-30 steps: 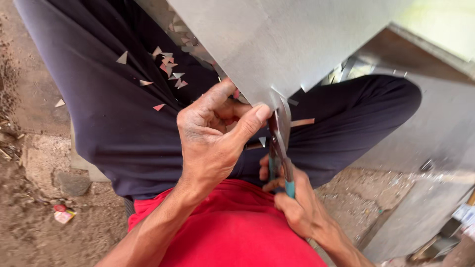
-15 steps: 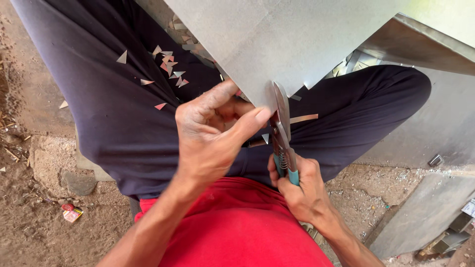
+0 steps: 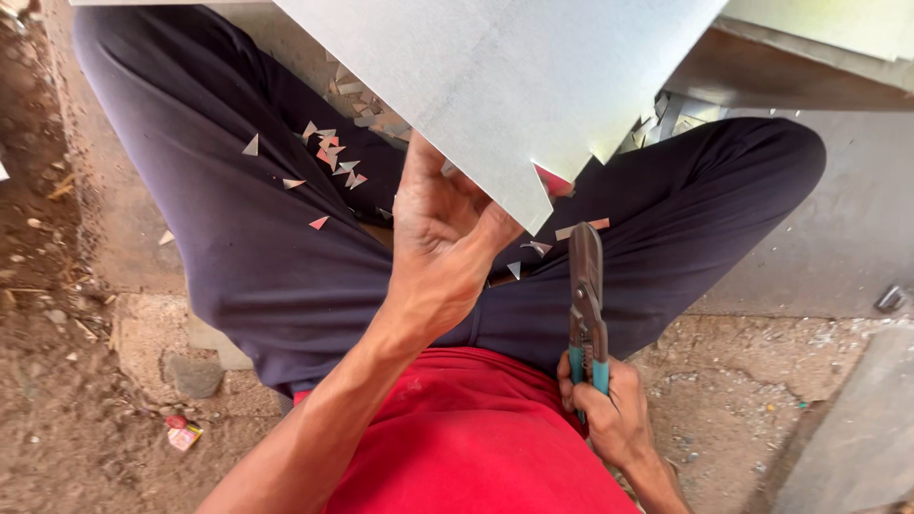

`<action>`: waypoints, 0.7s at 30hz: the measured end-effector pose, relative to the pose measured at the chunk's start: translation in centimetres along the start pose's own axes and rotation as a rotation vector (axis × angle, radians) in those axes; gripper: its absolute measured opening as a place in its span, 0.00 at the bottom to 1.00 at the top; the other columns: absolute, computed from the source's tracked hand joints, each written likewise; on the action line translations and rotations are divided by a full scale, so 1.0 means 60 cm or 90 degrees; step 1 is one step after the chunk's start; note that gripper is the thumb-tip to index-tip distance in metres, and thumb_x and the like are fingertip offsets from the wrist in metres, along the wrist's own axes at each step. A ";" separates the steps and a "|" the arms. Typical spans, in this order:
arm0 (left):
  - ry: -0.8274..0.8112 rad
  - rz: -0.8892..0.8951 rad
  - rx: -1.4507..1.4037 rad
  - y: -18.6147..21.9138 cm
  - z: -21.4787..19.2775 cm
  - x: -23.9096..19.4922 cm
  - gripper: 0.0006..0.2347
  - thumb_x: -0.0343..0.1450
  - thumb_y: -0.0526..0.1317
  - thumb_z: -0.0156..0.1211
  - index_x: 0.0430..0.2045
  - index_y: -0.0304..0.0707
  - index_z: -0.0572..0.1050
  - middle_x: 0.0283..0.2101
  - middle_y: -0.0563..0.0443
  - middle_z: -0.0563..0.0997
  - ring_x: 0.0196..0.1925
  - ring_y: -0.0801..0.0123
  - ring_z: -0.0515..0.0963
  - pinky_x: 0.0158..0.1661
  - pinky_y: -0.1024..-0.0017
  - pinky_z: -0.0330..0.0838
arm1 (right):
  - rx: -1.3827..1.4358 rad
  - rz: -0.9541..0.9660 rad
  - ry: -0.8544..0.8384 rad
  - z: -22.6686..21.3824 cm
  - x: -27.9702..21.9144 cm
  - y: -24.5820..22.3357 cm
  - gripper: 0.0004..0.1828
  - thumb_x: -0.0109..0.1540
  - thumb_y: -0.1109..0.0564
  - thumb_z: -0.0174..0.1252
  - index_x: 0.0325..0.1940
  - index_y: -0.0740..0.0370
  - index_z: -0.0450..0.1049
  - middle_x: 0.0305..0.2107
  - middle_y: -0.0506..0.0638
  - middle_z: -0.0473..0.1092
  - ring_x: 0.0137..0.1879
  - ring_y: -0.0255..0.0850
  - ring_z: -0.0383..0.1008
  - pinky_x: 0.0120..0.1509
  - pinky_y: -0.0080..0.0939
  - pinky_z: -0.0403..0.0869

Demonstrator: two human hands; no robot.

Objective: The person uses shears to cut small pieces off the edges of rectangular metal sheets while sitting on the ground.

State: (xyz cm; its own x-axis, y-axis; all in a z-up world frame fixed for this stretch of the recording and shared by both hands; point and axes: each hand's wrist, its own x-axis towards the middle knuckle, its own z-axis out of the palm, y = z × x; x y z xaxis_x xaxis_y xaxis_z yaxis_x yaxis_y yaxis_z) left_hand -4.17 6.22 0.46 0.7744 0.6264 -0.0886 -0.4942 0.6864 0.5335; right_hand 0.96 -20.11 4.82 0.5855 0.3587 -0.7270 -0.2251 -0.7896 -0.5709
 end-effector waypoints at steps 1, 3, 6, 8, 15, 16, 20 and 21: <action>-0.016 -0.015 0.006 0.001 -0.003 0.002 0.22 0.79 0.26 0.59 0.66 0.42 0.61 0.54 0.49 0.75 0.55 0.68 0.80 0.53 0.71 0.78 | 0.011 -0.004 0.000 0.002 0.003 0.004 0.13 0.48 0.65 0.47 0.32 0.70 0.74 0.19 0.51 0.70 0.25 0.38 0.70 0.30 0.40 0.71; -0.049 -0.022 0.057 0.008 -0.010 0.005 0.21 0.78 0.25 0.60 0.65 0.39 0.63 0.55 0.50 0.73 0.56 0.69 0.75 0.57 0.70 0.73 | 0.026 -0.007 -0.002 0.003 0.008 0.008 0.13 0.49 0.65 0.47 0.33 0.70 0.74 0.19 0.51 0.70 0.25 0.38 0.70 0.30 0.39 0.72; -0.082 0.075 0.301 0.025 -0.008 0.004 0.20 0.74 0.25 0.63 0.59 0.39 0.67 0.55 0.52 0.74 0.56 0.70 0.74 0.58 0.69 0.71 | 0.030 -0.001 -0.009 -0.004 0.012 0.008 0.13 0.50 0.64 0.48 0.33 0.70 0.75 0.20 0.51 0.71 0.25 0.37 0.71 0.31 0.39 0.72; -0.023 0.212 0.562 0.029 -0.004 0.009 0.15 0.73 0.26 0.64 0.53 0.40 0.73 0.52 0.52 0.77 0.57 0.69 0.76 0.56 0.69 0.73 | 0.018 0.006 -0.023 -0.011 0.017 0.006 0.12 0.50 0.64 0.48 0.33 0.70 0.75 0.20 0.51 0.72 0.25 0.37 0.72 0.31 0.38 0.73; -0.143 -0.133 0.428 0.059 -0.032 0.029 0.08 0.73 0.27 0.59 0.45 0.29 0.79 0.46 0.50 0.84 0.51 0.71 0.80 0.55 0.70 0.74 | 0.090 0.016 -0.002 -0.018 0.011 0.029 0.12 0.51 0.65 0.48 0.34 0.71 0.75 0.21 0.52 0.72 0.25 0.38 0.72 0.31 0.39 0.72; -0.099 -0.137 0.439 0.070 -0.039 0.029 0.09 0.71 0.28 0.59 0.44 0.29 0.79 0.46 0.49 0.84 0.50 0.72 0.80 0.53 0.70 0.75 | 0.075 0.003 0.014 -0.020 0.004 0.032 0.12 0.51 0.65 0.48 0.33 0.71 0.75 0.21 0.52 0.73 0.25 0.38 0.73 0.31 0.39 0.72; 0.049 -0.233 0.419 0.054 -0.036 0.032 0.09 0.76 0.33 0.62 0.37 0.18 0.81 0.39 0.35 0.85 0.38 0.62 0.80 0.40 0.66 0.73 | 0.138 -0.048 0.051 -0.022 -0.001 0.030 0.12 0.54 0.63 0.47 0.36 0.70 0.74 0.22 0.54 0.72 0.28 0.39 0.71 0.33 0.39 0.72; 0.082 -0.281 0.389 0.035 -0.024 0.035 0.13 0.80 0.34 0.63 0.33 0.12 0.81 0.36 0.29 0.85 0.33 0.56 0.79 0.35 0.63 0.71 | 0.170 -0.032 0.040 -0.028 -0.003 0.025 0.14 0.53 0.62 0.47 0.38 0.70 0.74 0.25 0.54 0.73 0.30 0.38 0.73 0.36 0.39 0.74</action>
State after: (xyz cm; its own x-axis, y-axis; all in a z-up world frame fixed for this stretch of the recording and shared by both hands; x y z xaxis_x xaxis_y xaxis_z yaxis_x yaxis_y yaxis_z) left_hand -4.16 9.49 0.18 0.7784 0.4055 -0.4793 0.1864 0.5797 0.7932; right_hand 1.79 -22.20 4.73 0.6460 0.3561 -0.6752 -0.3874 -0.6092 -0.6919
